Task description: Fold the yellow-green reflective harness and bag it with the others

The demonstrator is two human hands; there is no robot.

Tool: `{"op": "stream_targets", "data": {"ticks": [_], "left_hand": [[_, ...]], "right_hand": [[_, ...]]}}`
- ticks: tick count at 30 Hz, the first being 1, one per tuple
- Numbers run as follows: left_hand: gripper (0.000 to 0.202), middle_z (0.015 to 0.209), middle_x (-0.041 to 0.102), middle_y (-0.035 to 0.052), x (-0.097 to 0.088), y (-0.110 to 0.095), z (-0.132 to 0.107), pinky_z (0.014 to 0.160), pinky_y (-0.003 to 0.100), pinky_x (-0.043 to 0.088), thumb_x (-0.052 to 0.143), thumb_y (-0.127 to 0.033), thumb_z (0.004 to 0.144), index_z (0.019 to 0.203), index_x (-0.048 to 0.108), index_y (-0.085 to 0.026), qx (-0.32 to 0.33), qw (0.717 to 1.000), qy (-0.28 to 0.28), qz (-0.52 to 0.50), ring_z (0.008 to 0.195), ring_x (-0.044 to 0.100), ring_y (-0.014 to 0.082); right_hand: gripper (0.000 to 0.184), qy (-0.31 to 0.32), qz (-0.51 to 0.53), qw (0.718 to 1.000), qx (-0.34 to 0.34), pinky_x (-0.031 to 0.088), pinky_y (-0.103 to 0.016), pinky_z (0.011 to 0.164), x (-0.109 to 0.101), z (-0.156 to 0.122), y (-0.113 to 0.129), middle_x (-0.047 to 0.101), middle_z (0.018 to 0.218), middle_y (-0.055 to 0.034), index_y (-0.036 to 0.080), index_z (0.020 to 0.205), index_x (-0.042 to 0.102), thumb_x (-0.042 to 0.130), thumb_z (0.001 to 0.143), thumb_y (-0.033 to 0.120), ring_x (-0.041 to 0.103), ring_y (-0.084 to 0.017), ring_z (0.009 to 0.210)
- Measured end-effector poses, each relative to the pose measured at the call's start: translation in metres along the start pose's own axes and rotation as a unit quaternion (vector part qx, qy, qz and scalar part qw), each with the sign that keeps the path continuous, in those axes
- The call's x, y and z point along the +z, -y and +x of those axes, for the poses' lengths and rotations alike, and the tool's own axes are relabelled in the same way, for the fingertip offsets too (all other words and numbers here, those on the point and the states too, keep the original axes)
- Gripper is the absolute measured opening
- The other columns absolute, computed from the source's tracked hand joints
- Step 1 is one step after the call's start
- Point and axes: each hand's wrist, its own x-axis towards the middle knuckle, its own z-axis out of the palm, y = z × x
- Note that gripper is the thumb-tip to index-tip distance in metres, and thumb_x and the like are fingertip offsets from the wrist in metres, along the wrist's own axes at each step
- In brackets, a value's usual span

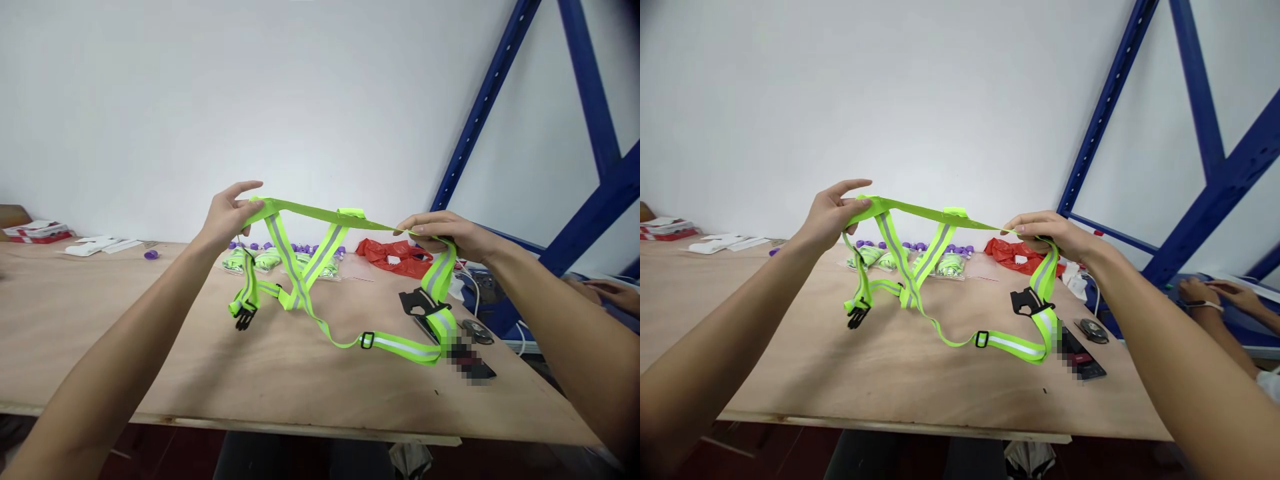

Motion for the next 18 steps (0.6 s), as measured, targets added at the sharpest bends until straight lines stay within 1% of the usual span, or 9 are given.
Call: {"op": "stream_targets", "data": {"ticks": [2, 5, 8, 10, 12, 13, 15, 17, 18], "left_hand": [[0.048, 0.049, 0.044, -0.0065, -0.005, -0.005, 0.001, 0.037, 0.020, 0.030, 0.070, -0.027, 0.076, 0.123, 0.063, -0.020, -0.009, 1.000, 0.007, -0.012, 0.037, 0.039, 0.0073], [0.039, 0.055, 0.046, -0.0049, -0.013, -0.014, 0.002, 0.037, 0.020, 0.025, 0.068, -0.028, 0.077, 0.115, 0.065, -0.021, -0.030, 0.998, 0.031, -0.041, 0.038, 0.035, 0.0050], [0.029, 0.057, 0.044, -0.0041, -0.023, -0.024, 0.003, 0.037, 0.020, 0.023, 0.068, -0.030, 0.077, 0.104, 0.067, -0.019, -0.051, 0.995, 0.076, -0.048, 0.037, 0.029, 0.0033], [0.026, 0.055, 0.042, -0.0041, -0.031, -0.028, 0.005, 0.037, 0.021, 0.020, 0.070, -0.032, 0.075, 0.096, 0.068, -0.018, -0.061, 0.992, 0.107, -0.024, 0.037, 0.026, 0.0031], [0.023, 0.054, 0.043, -0.0035, -0.040, -0.028, 0.007, 0.037, 0.021, 0.019, 0.071, -0.035, 0.073, 0.090, 0.069, -0.018, -0.061, 0.990, 0.126, 0.024, 0.037, 0.026, 0.0035], [0.023, 0.054, 0.045, -0.0030, -0.044, -0.027, 0.008, 0.037, 0.021, 0.019, 0.072, -0.036, 0.073, 0.087, 0.069, -0.019, -0.058, 0.988, 0.134, 0.056, 0.038, 0.028, 0.0040], [0.023, 0.056, 0.050, -0.0017, -0.054, -0.024, 0.011, 0.039, 0.022, 0.021, 0.073, -0.038, 0.073, 0.086, 0.070, -0.019, -0.045, 0.979, 0.155, 0.122, 0.041, 0.033, 0.0058], [0.026, 0.061, 0.056, 0.0002, -0.064, -0.023, 0.012, 0.043, 0.022, 0.027, 0.071, -0.042, 0.075, 0.087, 0.072, -0.019, -0.025, 0.966, 0.185, 0.177, 0.048, 0.041, 0.0085], [0.029, 0.065, 0.059, 0.0013, -0.068, -0.024, 0.011, 0.047, 0.022, 0.031, 0.071, -0.044, 0.075, 0.089, 0.073, -0.019, -0.012, 0.959, 0.202, 0.199, 0.054, 0.046, 0.0101]], "right_hand": [[0.042, 0.011, -0.009, 0.999, 0.029, 0.018, -0.027, 0.045, -0.001, -0.002, 0.005, 0.036, 0.051, 0.0072, 0.019, 0.093, 0.065, 0.071, 0.075, 0.057, 0.027, -0.008, 0.045], [0.043, -0.021, -0.070, 0.996, 0.049, 0.021, -0.026, 0.046, -0.002, -0.003, 0.013, 0.047, 0.058, 0.0041, 0.020, 0.079, 0.060, 0.073, 0.072, 0.060, 0.033, -0.008, 0.048], [0.048, -0.072, -0.149, 0.986, 0.028, 0.028, -0.027, 0.049, -0.003, -0.005, 0.020, 0.054, 0.064, 0.0014, 0.020, 0.075, 0.059, 0.072, 0.070, 0.066, 0.041, -0.009, 0.053], [0.051, -0.097, -0.207, 0.973, 0.003, 0.034, -0.027, 0.054, -0.003, -0.008, 0.023, 0.059, 0.069, -0.0011, 0.020, 0.077, 0.061, 0.068, 0.071, 0.070, 0.047, -0.012, 0.059], [0.054, -0.118, -0.286, 0.951, -0.022, 0.038, -0.029, 0.059, 0.001, -0.014, 0.025, 0.064, 0.078, -0.0041, 0.021, 0.083, 0.064, 0.065, 0.071, 0.073, 0.053, -0.016, 0.066], [0.057, -0.122, -0.336, 0.933, -0.034, 0.039, -0.030, 0.060, 0.005, -0.018, 0.026, 0.066, 0.084, -0.0055, 0.021, 0.088, 0.065, 0.066, 0.068, 0.075, 0.056, -0.019, 0.070], [0.066, -0.109, -0.438, 0.890, -0.062, 0.039, -0.032, 0.059, 0.015, -0.028, 0.026, 0.069, 0.093, -0.0089, 0.023, 0.103, 0.063, 0.069, 0.064, 0.075, 0.059, -0.024, 0.072], [0.069, -0.084, -0.504, 0.855, -0.087, 0.036, -0.033, 0.056, 0.026, -0.037, 0.023, 0.070, 0.098, -0.0120, 0.023, 0.116, 0.057, 0.065, 0.069, 0.072, 0.060, -0.026, 0.068], [0.065, -0.077, -0.516, 0.848, -0.094, 0.035, -0.034, 0.054, 0.030, -0.042, 0.021, 0.070, 0.097, -0.0127, 0.023, 0.119, 0.054, 0.061, 0.074, 0.070, 0.059, -0.025, 0.064]]}}
